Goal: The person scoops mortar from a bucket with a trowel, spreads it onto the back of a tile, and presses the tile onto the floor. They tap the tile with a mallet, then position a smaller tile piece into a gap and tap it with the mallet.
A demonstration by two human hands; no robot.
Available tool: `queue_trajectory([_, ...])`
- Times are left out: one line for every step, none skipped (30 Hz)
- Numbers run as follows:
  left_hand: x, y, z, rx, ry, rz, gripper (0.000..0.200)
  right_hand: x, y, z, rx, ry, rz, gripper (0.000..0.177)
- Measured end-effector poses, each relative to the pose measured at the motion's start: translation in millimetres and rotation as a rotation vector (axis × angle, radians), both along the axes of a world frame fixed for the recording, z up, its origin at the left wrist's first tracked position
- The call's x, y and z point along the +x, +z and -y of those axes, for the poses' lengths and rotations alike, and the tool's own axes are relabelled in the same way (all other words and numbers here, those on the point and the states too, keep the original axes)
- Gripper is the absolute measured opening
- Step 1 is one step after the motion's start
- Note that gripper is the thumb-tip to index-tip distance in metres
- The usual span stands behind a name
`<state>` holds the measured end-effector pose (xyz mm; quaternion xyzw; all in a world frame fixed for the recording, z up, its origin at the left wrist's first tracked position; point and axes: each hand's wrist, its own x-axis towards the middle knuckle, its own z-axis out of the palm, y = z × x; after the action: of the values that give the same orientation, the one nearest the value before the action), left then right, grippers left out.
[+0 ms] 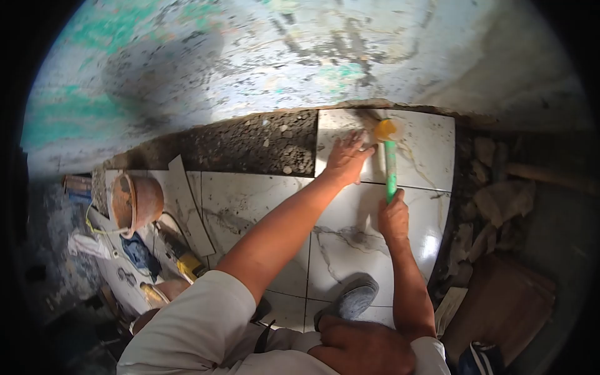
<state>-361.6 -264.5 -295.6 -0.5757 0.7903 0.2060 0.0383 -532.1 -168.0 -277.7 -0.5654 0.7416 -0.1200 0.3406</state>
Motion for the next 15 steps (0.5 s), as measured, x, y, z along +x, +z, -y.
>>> queue_trajectory([-1.8,8.3,-1.1,0.023,0.019,0.010,0.085,1.8,0.9,0.6,-0.034,-0.013,0.023,0.034])
queue_trajectory([-8.6,1.4,-2.5,0.026,0.084,-0.006,0.058,3.6,1.2,-0.8,-0.071,0.003,-0.019,0.037])
queue_trajectory([-13.5,3.1,-2.1,0.071,0.138,-0.058,0.041,0.6,-1.9,-0.9,-0.057,0.025,-0.026,0.035])
queue_trajectory([-20.5,-1.6,-5.0,0.033,0.180,-0.060,0.038,0.4,2.1,1.0,-0.045,0.033,0.004,0.035])
queue_trajectory([-24.7,-1.0,-5.0,0.042,0.204,-0.047,0.040,-0.1,9.7,1.1,-0.028,0.032,0.026,0.034])
queue_trajectory([-24.7,-2.3,-6.7,0.037,0.208,-0.039,0.041,2.4,15.9,0.4,-0.021,0.050,0.018,0.034])
queue_trajectory([-25.4,-1.3,-7.2,0.029,0.205,-0.033,0.042,4.6,22.1,-0.1,-0.082,-0.007,0.006,0.033])
queue_trajectory([-25.1,-0.5,-7.2,0.033,0.214,-0.044,0.042,6.2,25.3,-0.7,-0.144,-0.066,-0.005,0.032])
queue_trajectory([-25.0,0.7,-7.8,0.030,0.211,-0.027,0.043,7.0,25.9,-1.2,-0.140,-0.060,-0.016,0.032])
queue_trajectory([-24.6,1.4,-7.5,0.023,0.206,-0.008,0.043,8.7,25.4,0.3,-0.090,-0.089,0.004,0.031])
queue_trajectory([-24.7,-0.3,-7.2,0.022,0.207,-0.017,0.043,9.4,24.3,1.6,-0.044,-0.119,0.024,0.030])
queue_trajectory([-24.1,-1.8,-6.3,0.021,0.199,-0.020,0.042,-4.0,-1.3,-1.6,-0.094,0.070,-0.128,0.030])
queue_trajectory([-23.9,-2.2,-6.0,0.020,0.189,-0.023,0.042,-3.2,1.3,0.7,-0.097,0.072,-0.135,0.030])
queue_trajectory([-23.2,-2.6,-4.6,0.017,0.190,-0.027,0.042,-0.7,2.6,4.6,-0.066,0.092,-0.154,0.029])
queue_trajectory([-21.8,-3.3,-3.5,0.013,0.188,-0.012,0.041,3.2,4.0,8.1,-0.034,0.110,-0.171,0.029])
